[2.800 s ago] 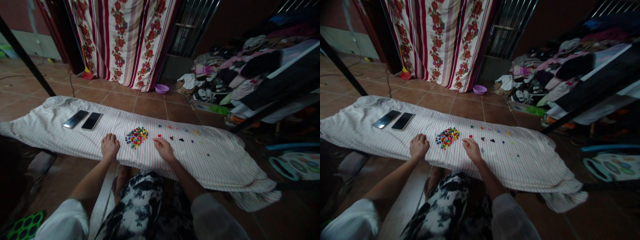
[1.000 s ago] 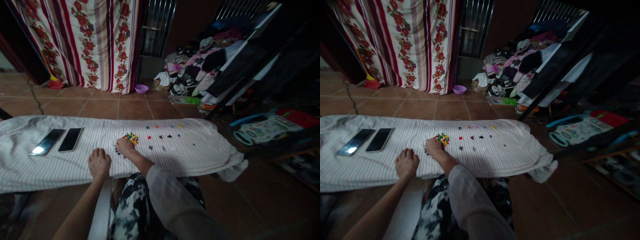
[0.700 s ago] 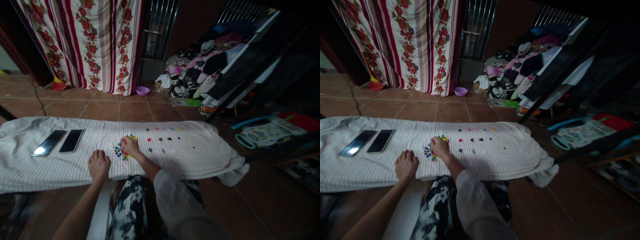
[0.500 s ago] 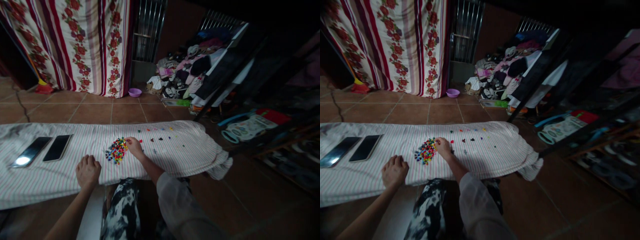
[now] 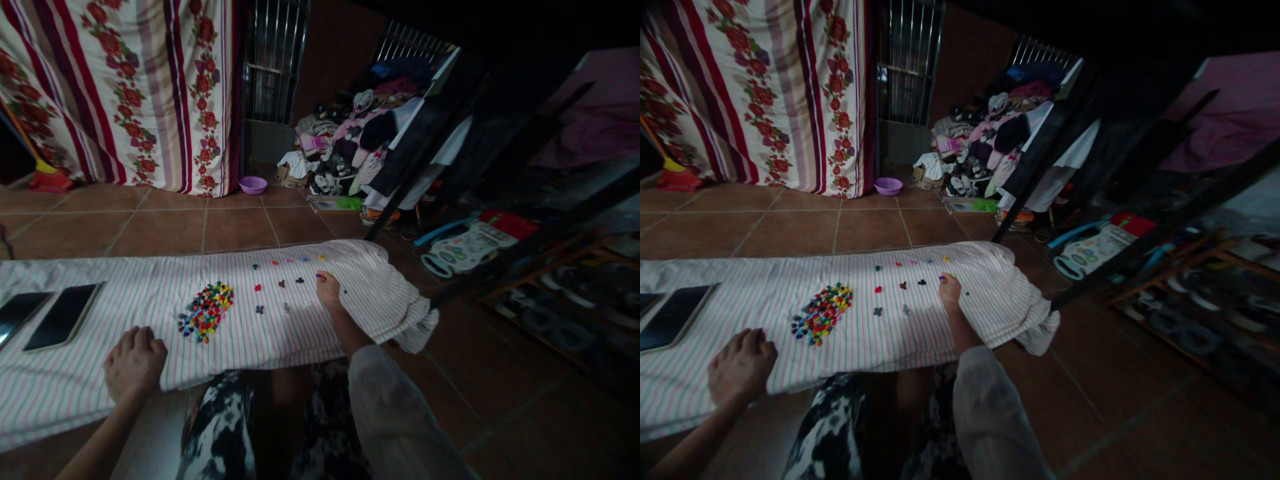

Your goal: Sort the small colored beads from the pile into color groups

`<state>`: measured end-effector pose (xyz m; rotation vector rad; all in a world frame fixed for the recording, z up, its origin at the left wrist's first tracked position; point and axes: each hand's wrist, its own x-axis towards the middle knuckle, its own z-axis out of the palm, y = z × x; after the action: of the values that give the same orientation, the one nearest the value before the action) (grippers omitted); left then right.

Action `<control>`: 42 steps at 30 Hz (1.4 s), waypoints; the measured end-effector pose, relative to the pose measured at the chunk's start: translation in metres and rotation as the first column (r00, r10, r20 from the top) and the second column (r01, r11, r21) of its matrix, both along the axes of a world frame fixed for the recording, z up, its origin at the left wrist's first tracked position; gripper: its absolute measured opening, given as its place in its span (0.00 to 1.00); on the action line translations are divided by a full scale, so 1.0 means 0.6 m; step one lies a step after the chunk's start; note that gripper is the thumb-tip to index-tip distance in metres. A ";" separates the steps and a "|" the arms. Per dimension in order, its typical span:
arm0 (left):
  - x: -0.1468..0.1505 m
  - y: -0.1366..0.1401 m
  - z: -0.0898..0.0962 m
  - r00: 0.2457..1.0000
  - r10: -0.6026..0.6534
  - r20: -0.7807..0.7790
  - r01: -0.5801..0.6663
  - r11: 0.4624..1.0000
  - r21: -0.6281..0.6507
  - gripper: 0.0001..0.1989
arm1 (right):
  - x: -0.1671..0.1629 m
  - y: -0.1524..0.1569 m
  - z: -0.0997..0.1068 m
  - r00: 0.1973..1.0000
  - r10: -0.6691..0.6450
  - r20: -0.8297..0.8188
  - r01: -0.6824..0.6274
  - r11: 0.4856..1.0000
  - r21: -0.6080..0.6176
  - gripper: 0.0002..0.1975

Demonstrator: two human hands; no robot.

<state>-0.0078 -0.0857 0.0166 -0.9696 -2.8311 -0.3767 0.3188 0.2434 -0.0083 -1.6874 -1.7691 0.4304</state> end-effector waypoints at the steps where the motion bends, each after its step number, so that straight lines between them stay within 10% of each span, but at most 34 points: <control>1: 0.000 0.000 0.001 1.000 -0.002 0.003 0.002 1.000 -0.002 0.20 | 0.009 0.007 -0.004 1.000 -0.010 0.015 0.010 1.000 -0.003 0.19; 24: -0.003 0.007 0.002 0.997 0.039 0.066 -0.038 0.999 -0.022 0.22 | 0.013 0.031 -0.040 0.999 0.023 0.030 -0.023 1.000 -0.007 0.23; 34: 0.001 0.003 0.008 0.994 0.015 0.104 -0.016 1.000 0.002 0.23 | 0.051 0.039 -0.006 0.966 -0.028 -0.255 0.034 0.999 0.018 0.21; 42: 0.003 -0.004 0.010 0.995 -0.038 0.089 0.036 0.999 0.025 0.21 | 0.096 0.013 0.007 0.560 -0.153 -0.814 0.100 0.988 -0.117 0.12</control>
<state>-0.0063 -0.0881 0.0226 -1.0266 -2.8851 -0.4677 0.3763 0.2509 -0.0044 -1.2784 -0.9176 1.0212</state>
